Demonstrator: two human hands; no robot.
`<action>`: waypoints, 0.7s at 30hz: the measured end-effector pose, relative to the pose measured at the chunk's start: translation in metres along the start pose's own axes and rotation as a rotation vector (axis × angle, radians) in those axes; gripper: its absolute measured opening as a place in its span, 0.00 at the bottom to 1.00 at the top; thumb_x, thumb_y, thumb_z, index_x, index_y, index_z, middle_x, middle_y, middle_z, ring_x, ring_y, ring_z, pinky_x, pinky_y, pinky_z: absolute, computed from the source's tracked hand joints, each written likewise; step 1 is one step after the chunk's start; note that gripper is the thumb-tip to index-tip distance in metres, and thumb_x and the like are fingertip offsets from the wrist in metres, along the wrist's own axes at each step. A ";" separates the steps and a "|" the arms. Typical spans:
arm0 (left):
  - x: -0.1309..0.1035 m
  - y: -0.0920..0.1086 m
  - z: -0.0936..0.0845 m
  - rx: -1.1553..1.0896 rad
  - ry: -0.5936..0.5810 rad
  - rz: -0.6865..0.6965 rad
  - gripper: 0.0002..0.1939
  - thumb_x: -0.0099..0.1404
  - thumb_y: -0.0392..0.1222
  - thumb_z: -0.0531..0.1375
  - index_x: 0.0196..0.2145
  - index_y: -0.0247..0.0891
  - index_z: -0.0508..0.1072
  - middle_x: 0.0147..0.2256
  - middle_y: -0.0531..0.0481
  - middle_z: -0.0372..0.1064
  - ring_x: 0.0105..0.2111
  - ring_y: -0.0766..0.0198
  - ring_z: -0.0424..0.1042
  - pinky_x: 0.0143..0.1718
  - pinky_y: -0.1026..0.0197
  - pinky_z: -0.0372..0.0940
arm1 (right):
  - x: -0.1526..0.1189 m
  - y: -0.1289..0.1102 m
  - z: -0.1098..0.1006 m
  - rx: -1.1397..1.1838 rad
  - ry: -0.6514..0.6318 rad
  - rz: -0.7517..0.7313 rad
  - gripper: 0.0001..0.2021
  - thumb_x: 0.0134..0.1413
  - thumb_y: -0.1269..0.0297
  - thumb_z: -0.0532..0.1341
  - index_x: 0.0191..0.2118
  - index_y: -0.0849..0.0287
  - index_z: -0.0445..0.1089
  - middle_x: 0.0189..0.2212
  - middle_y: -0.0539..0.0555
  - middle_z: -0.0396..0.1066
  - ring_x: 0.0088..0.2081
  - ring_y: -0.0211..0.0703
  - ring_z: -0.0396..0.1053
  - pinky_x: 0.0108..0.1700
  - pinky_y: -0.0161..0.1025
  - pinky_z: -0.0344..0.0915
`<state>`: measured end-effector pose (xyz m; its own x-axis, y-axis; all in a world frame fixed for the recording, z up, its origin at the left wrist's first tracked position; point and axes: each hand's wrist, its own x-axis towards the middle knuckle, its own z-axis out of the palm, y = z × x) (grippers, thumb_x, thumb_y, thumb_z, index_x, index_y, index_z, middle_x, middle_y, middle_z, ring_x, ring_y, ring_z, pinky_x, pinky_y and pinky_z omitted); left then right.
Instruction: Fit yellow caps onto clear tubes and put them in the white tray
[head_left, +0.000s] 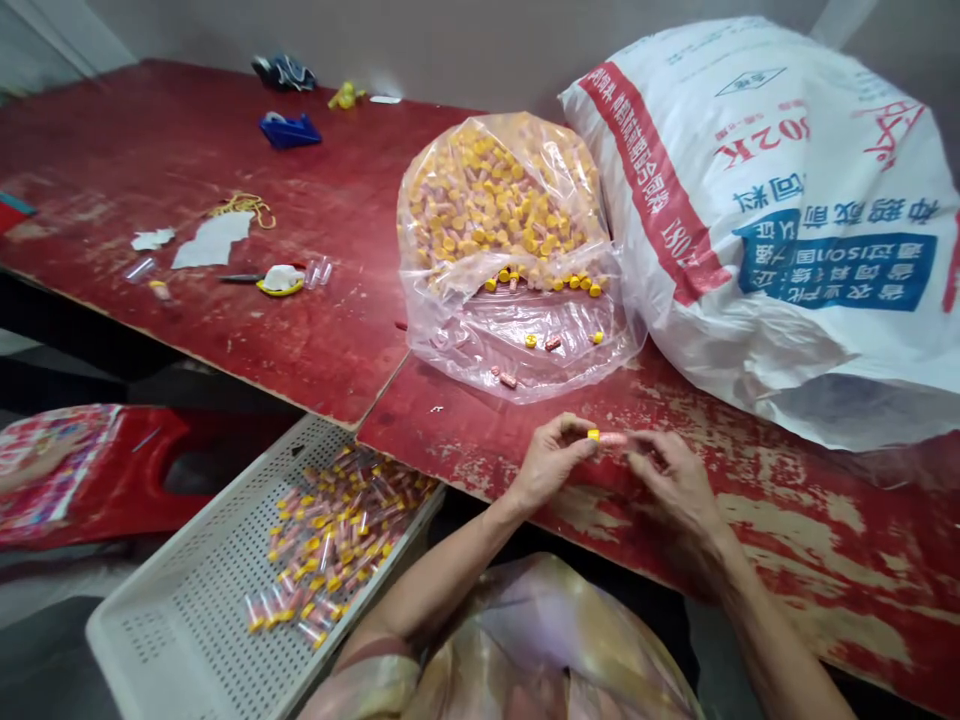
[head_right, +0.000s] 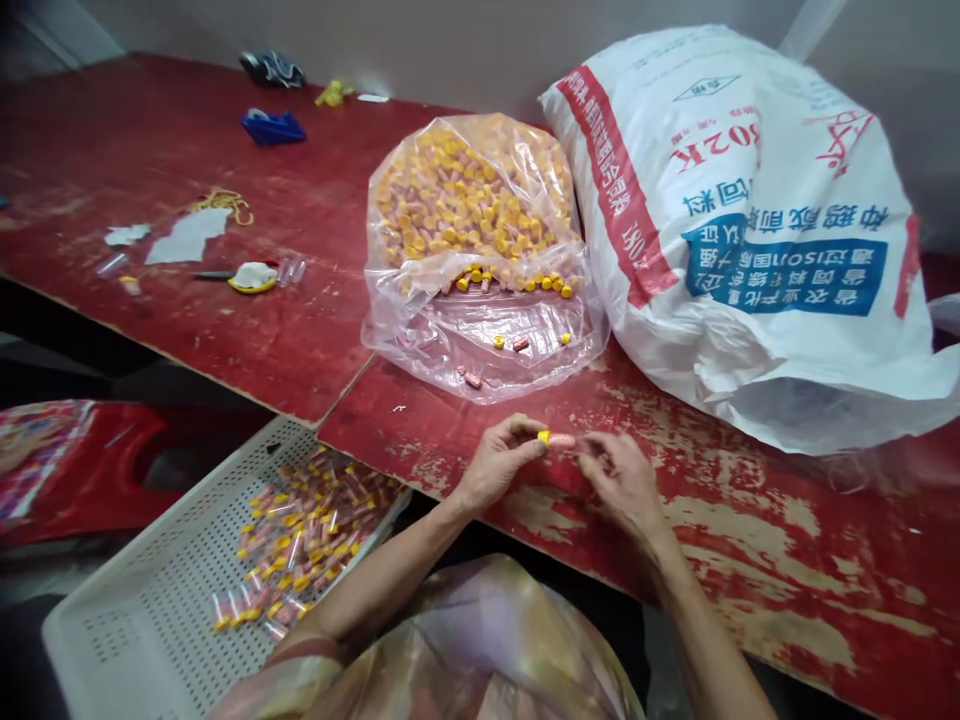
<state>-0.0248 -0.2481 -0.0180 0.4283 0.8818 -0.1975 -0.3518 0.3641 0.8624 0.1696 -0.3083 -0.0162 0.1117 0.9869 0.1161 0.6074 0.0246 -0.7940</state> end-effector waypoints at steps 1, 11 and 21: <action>0.001 -0.002 -0.001 -0.010 0.036 0.015 0.14 0.50 0.43 0.68 0.32 0.34 0.72 0.27 0.55 0.68 0.26 0.71 0.68 0.32 0.66 0.64 | 0.000 0.001 -0.002 0.161 0.108 0.098 0.13 0.52 0.54 0.62 0.39 0.56 0.68 0.31 0.53 0.69 0.30 0.42 0.66 0.30 0.38 0.62; -0.009 -0.014 0.010 -0.007 0.061 0.001 0.13 0.49 0.43 0.69 0.31 0.34 0.74 0.29 0.52 0.72 0.29 0.67 0.71 0.35 0.64 0.66 | -0.005 -0.017 0.026 0.770 0.154 0.199 0.17 0.46 0.59 0.68 0.36 0.56 0.60 0.37 0.50 0.67 0.37 0.39 0.69 0.41 0.38 0.68; -0.016 -0.004 0.002 0.351 0.084 0.058 0.25 0.62 0.59 0.54 0.26 0.34 0.77 0.27 0.48 0.71 0.30 0.65 0.69 0.38 0.62 0.63 | -0.020 -0.011 0.041 0.553 -0.181 0.236 0.17 0.52 0.52 0.63 0.42 0.58 0.68 0.28 0.50 0.68 0.24 0.35 0.64 0.26 0.32 0.63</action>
<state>-0.0289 -0.2639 -0.0174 0.3406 0.9249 -0.1688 -0.0601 0.2006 0.9778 0.1285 -0.3215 -0.0345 0.0290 0.9859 -0.1647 0.0802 -0.1665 -0.9828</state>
